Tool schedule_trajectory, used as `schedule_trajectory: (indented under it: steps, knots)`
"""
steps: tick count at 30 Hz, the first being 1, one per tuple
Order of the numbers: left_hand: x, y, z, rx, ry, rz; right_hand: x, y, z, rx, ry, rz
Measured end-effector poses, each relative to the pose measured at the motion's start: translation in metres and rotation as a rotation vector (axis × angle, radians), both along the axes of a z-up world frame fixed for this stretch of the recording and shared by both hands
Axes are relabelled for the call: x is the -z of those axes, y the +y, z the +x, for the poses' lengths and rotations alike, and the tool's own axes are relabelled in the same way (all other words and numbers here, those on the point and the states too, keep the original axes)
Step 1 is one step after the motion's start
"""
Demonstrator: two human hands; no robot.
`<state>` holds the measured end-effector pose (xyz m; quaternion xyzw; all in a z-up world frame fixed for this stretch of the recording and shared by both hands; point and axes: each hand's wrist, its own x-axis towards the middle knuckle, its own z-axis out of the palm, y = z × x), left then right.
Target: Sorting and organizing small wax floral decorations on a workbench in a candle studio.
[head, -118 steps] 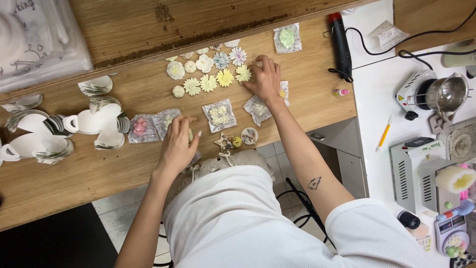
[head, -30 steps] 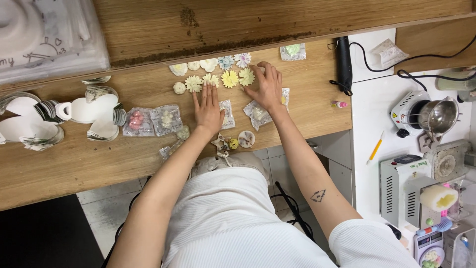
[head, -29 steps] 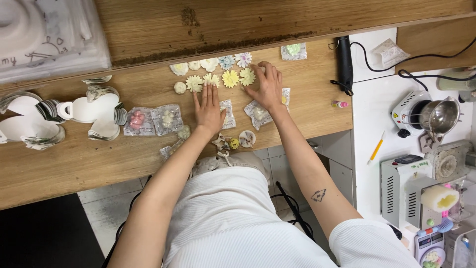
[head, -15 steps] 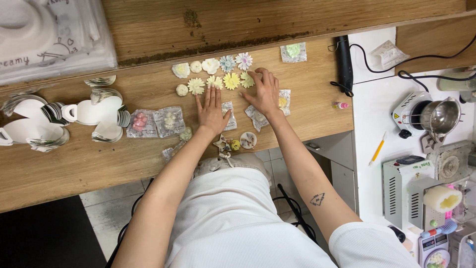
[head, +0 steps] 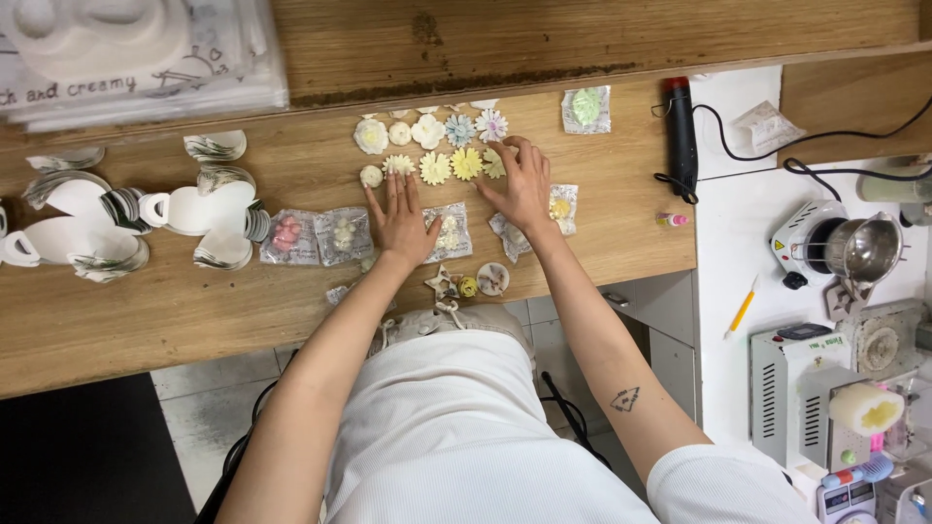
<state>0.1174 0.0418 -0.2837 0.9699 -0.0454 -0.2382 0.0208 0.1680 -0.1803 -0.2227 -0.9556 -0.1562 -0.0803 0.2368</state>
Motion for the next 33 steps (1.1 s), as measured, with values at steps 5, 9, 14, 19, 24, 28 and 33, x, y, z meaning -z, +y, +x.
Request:
schedule_trajectory:
  steps: [5, 9, 14, 19, 24, 28, 33]
  knots:
    - [0.007, 0.0, -0.003, -0.02, -0.053, -0.047, 0.003, 0.0, -0.004, 0.014, 0.073, -0.026]
    - [0.012, 0.003, -0.002, -0.021, -0.048, -0.062, 0.007, -0.003, -0.005, -0.002, 0.013, -0.065]
    - [-0.017, 0.019, -0.009, -0.083, -0.115, -0.124, 0.001, -0.007, -0.01, 0.017, 0.028, -0.08]
    - [-0.002, 0.035, -0.017, -0.598, -0.152, -0.426, 0.0, -0.007, -0.018, 0.014, 0.036, -0.048]
    - [0.001, 0.035, -0.012, -0.628, -0.092, -0.497, -0.001, -0.005, -0.025, -0.001, 0.035, -0.04]
    - [0.004, 0.036, -0.009, -0.541, -0.013, -0.375, -0.002, -0.005, -0.026, 0.006, 0.02, -0.059]
    - [-0.006, 0.037, -0.006, -0.527, 0.013, -0.379, -0.003, -0.006, -0.029, 0.006, 0.019, -0.061]
